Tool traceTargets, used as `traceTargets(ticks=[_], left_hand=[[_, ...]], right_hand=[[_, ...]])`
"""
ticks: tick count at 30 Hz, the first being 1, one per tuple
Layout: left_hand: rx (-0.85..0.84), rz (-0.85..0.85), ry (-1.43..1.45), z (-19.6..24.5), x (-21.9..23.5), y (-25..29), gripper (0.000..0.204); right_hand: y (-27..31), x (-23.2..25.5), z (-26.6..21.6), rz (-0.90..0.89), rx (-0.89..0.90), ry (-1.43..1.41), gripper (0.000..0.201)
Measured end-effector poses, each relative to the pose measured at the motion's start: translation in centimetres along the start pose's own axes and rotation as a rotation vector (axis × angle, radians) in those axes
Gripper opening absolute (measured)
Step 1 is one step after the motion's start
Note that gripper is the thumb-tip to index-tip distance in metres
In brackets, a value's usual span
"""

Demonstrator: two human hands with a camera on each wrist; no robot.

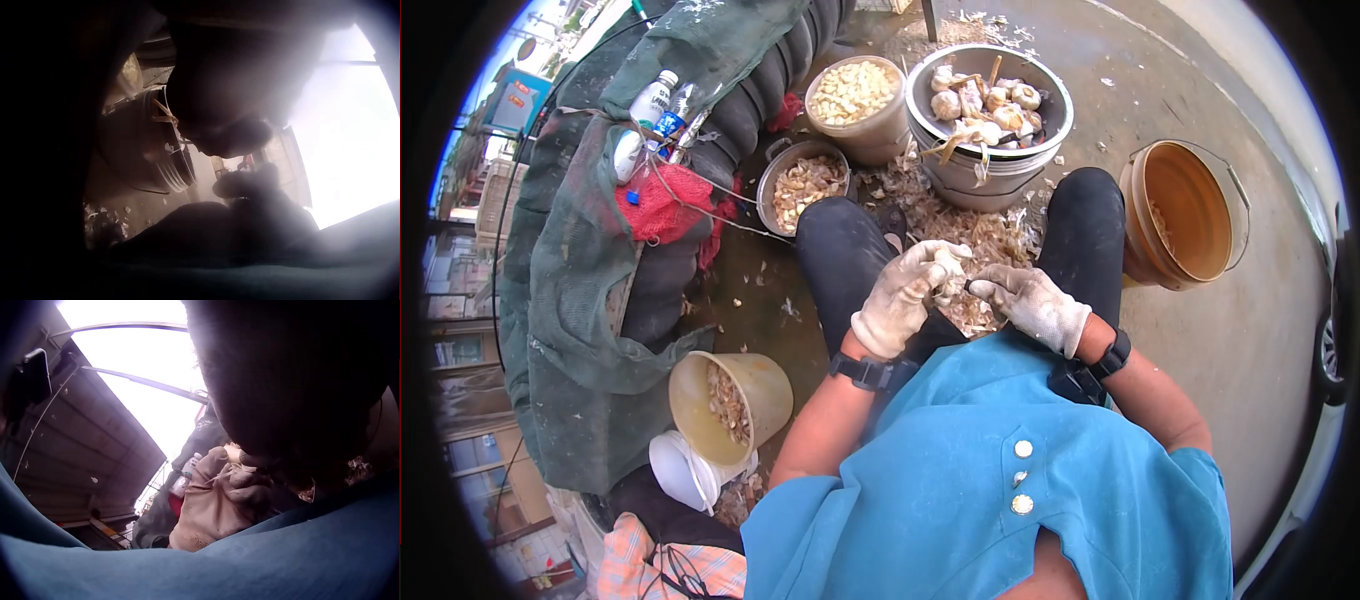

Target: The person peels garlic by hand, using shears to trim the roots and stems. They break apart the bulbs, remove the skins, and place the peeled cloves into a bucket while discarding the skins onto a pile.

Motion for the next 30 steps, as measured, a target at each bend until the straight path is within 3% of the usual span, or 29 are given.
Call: traceTargets(ticks=[3,5,9,11,12,14,15,17,21,23,27,29,30], left_hand=[[0.064,-0.031,-0.113,-0.2,0.7,0.4,0.055],[0.137,0.000,0.093,-0.3,0.8,0.4,0.047],[0.175,0.022,-0.026,0.0,0.5,0.5,0.036],[0.119,0.052,-0.329,0.3,0.3,0.6,0.027],[0.118,0.051,-0.329,0.4,0.2,0.6,0.027],[-0.107,-0.037,-0.864,1.5,-0.3,0.5,0.025],[-0.107,-0.038,-0.864,1.1,0.0,0.6,0.025],[-0.416,-0.272,-1.268,0.7,-0.3,1.1,0.023],[-0.479,-0.316,-1.292,0.6,-0.8,1.1,0.020],[-0.387,-0.336,-1.200,0.9,-1.1,1.0,0.019],[-0.426,-0.403,-1.105,1.4,-0.9,1.0,0.025],[0.145,-0.127,-0.515,0.3,0.1,1.2,0.035],[0.149,-0.127,-0.515,0.4,0.0,1.1,0.035]], right_hand=[[0.5,0.1,-1.1,-0.012,-0.115,-0.030,0.026],[0.6,0.2,-1.4,-0.032,-0.180,-0.096,0.026],[0.7,0.3,-2.1,0.018,-0.032,-0.019,0.026],[0.8,0.4,-2.4,0.021,-0.031,-0.009,0.025],[0.8,0.3,-2.5,0.024,-0.031,-0.001,0.025],[0.7,0.1,-2.2,0.030,0.000,0.006,0.025],[0.7,0.1,-2.3,0.037,0.031,0.012,0.025],[0.9,0.1,-2.7,0.022,-0.005,0.022,0.025],[0.5,-0.2,-2.0,0.015,0.002,0.038,0.025],[0.6,-0.1,-2.0,-0.008,-0.027,0.016,0.025],[0.4,0.3,-1.9,-0.111,-0.153,-0.075,0.026],[-0.3,0.3,-1.1,-0.130,-0.145,-0.089,0.027],[-0.5,0.2,-0.8,-0.148,-0.137,-0.104,0.029]])
Point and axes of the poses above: each hand's wrist, its own y-axis away from the middle knuckle, its own x-axis out of the back of the hand, z = x × y, the point moved 4 cm from there along -y, towards the middle knuckle, and after that the axes turned 9 degrees about -x, right-handed, at the moved point
